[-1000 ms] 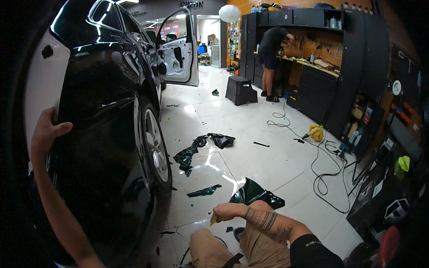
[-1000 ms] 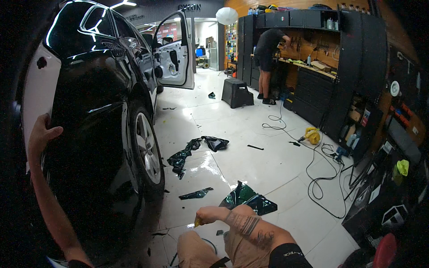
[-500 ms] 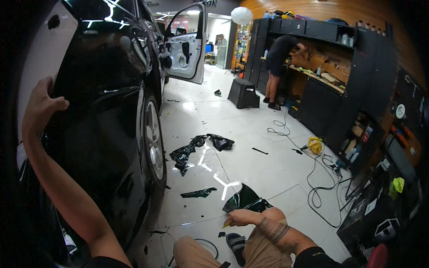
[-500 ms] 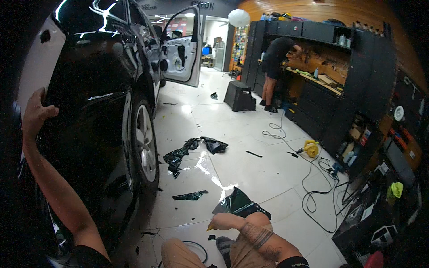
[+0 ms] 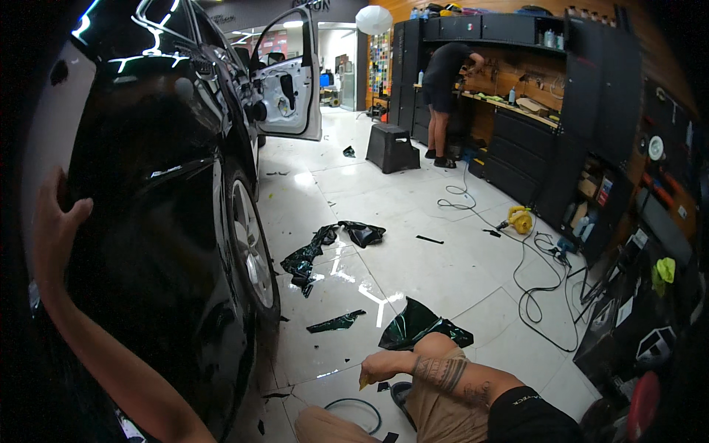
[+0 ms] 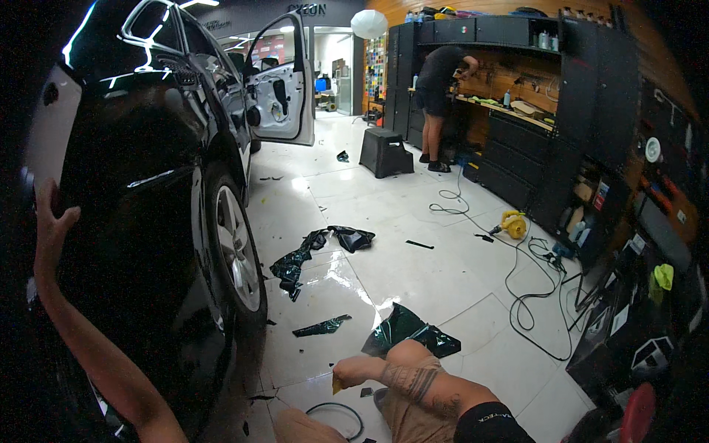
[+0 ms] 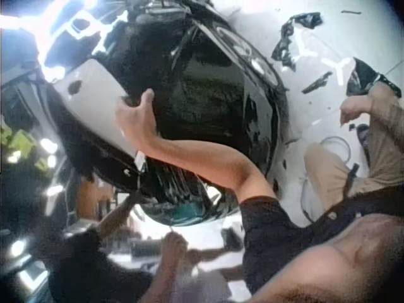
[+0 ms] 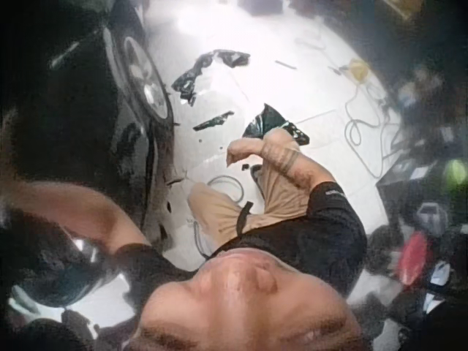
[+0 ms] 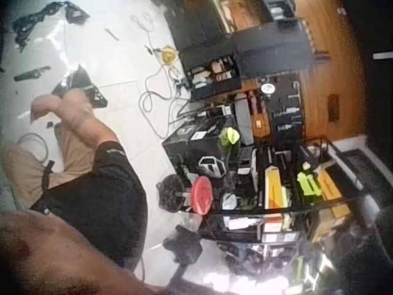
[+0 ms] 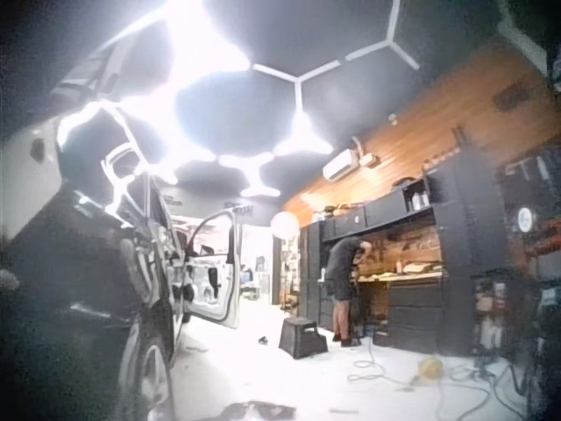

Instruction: The person applies a dark vinyl wrap to the rear bumper of a car. They use a yellow squeegee to smooth the material and a knife to trim excess wrap along the edges and contours.

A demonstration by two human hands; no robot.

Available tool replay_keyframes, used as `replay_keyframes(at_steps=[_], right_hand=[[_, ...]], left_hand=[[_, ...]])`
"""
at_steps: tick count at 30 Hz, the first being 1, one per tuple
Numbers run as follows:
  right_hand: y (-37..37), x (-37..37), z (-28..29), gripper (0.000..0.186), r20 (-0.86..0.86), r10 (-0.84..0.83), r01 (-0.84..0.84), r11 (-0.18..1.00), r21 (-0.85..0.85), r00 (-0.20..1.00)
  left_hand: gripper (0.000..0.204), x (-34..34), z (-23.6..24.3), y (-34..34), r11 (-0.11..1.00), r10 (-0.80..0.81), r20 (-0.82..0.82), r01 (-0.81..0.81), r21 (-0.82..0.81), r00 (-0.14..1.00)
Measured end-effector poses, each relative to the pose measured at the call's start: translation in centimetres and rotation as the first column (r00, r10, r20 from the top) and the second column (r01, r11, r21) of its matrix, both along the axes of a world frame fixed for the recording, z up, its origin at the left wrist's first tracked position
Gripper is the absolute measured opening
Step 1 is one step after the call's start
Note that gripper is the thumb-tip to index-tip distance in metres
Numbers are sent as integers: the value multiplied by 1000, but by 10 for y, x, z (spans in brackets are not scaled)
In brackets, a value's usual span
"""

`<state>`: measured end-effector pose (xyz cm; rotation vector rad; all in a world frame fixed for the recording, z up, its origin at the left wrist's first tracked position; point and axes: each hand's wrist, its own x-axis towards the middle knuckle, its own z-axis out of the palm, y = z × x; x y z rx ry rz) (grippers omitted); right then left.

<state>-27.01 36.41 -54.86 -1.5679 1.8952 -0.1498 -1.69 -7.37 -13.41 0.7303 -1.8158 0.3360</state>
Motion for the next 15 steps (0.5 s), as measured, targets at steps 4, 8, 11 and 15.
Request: replay_keyframes(at_steps=[4, 8, 11, 15], right_hand=[[-12, 6, 13, 29, 14, 28, -28, 1000, 7, 1000], [-19, 9, 17, 27, -34, 15, -13, 999, 44, 999], [-25, 3, 19, 26, -64, 14, -10, 998, 62, 998], [-23, -10, 19, 24, -107, 2, 2, 999, 35, 994]], left_hand=[[69, 5, -9, 3, 997, 57, 35, -55, -49, 998], [66, 9, -15, -5, 982, 183, 115, -176, -71, 976], [66, 22, -13, -23, 950, 291, 203, -257, -180, 935], [69, 19, -18, -28, 947, 255, 133, -220, -234, 958]])
